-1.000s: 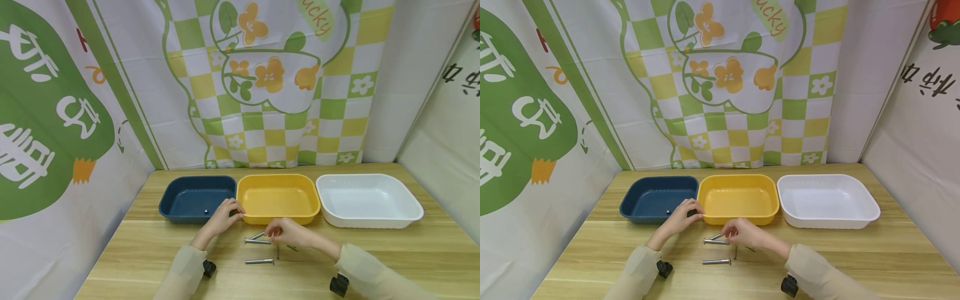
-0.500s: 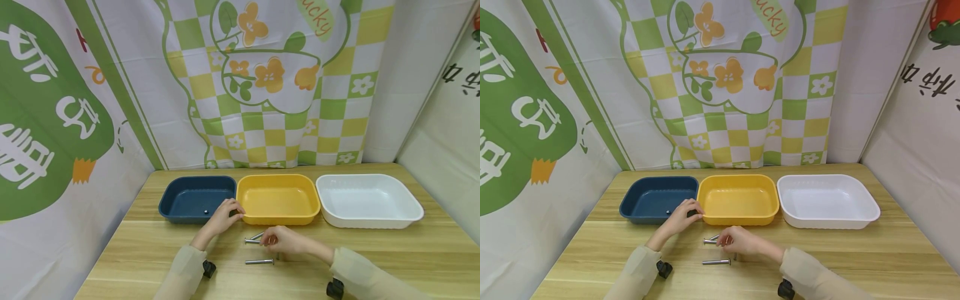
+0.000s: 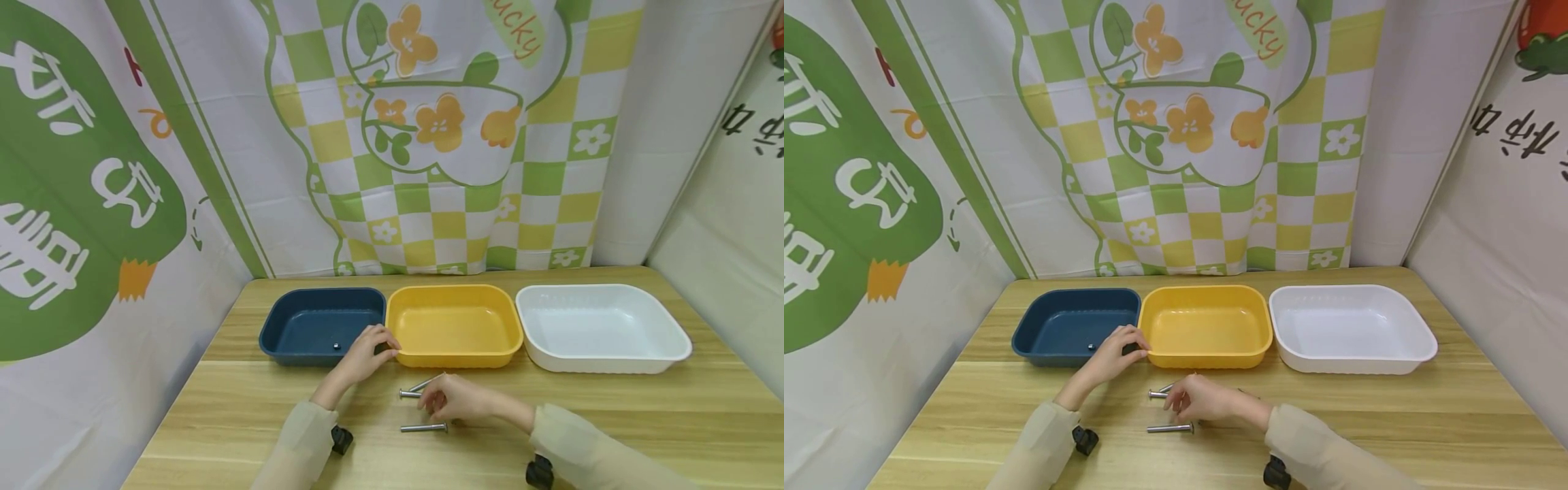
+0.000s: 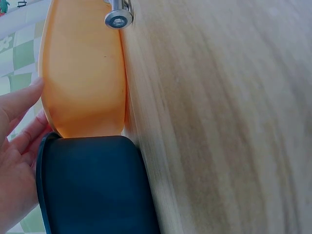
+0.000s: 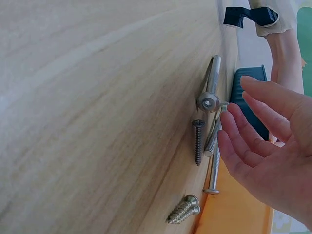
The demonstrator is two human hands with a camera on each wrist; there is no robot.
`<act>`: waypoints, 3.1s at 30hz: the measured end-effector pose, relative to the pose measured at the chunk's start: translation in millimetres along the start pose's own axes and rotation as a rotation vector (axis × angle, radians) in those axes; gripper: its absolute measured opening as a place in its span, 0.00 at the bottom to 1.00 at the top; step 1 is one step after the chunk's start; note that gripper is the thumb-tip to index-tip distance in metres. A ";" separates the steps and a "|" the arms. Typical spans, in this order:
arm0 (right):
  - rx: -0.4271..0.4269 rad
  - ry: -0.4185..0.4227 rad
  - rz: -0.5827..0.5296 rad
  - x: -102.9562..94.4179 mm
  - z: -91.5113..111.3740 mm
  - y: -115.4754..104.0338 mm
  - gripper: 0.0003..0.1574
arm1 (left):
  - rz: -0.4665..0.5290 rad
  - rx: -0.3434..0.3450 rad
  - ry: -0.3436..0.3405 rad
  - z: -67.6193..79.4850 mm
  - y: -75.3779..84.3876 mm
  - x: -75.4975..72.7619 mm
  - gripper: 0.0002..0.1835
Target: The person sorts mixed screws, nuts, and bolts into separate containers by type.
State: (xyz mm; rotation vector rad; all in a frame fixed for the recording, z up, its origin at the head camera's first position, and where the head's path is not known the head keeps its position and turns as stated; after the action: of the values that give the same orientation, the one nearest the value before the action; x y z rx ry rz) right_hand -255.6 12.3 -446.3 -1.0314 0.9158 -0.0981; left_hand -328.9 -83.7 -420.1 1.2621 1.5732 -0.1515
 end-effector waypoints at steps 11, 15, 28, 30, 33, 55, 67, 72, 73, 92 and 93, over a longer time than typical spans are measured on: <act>-0.004 -0.077 -0.002 13.9 -5.1 3.5 0.14 | -0.003 -0.005 -0.009 0.2 0.0 0.8 0.03; 0.018 -0.090 -0.009 16.1 -7.0 5.7 0.15 | -0.002 -0.008 -0.011 0.3 -0.9 1.1 0.03; 0.048 -0.085 -0.002 20.2 -11.7 9.5 0.16 | 0.008 0.020 0.016 -0.1 0.8 -0.6 0.03; 0.051 -0.084 0.001 20.5 -11.9 9.8 0.16 | 0.009 0.050 0.029 -0.2 3.8 -1.8 0.04; 0.054 -0.080 0.013 20.9 -12.0 9.7 0.16 | -0.005 0.106 0.054 0.0 8.7 -4.0 0.06; 0.050 -0.055 0.035 23.3 -11.3 10.9 0.15 | -0.006 0.014 0.010 0.0 1.8 0.0 0.02; 0.005 -0.044 0.072 23.1 -8.5 8.0 0.14 | 0.001 -0.009 -0.004 0.4 1.1 0.1 0.02; 0.019 -0.017 0.050 18.1 -7.7 9.3 0.14 | -0.006 -0.004 -0.004 0.3 0.9 0.5 0.02; 0.020 -0.016 0.045 17.2 -7.4 9.2 0.14 | -0.008 -0.001 -0.005 0.1 1.2 0.5 0.02; -0.013 0.055 0.041 -7.6 0.6 2.9 0.12 | -0.005 -0.007 -0.007 -0.2 1.0 1.1 0.02; -0.023 0.064 0.054 -9.3 1.0 1.6 0.12 | -0.004 -0.006 -0.007 -0.2 0.9 1.2 0.02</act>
State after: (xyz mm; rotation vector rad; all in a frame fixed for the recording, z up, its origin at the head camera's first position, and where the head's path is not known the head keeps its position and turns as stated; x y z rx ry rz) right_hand -261.4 18.2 -441.7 -1.0293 1.0040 -0.0759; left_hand -328.1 -82.4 -420.5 1.2524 1.5692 -0.1532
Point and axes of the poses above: each hand's wrist, its own z-axis away from the middle knuckle, its own x-axis out of the palm, y = z × x, the point moved 10 cm from there along -z, towards the middle knuckle, and after that the axes turned 13 degrees about x, right-handed, at the moved point
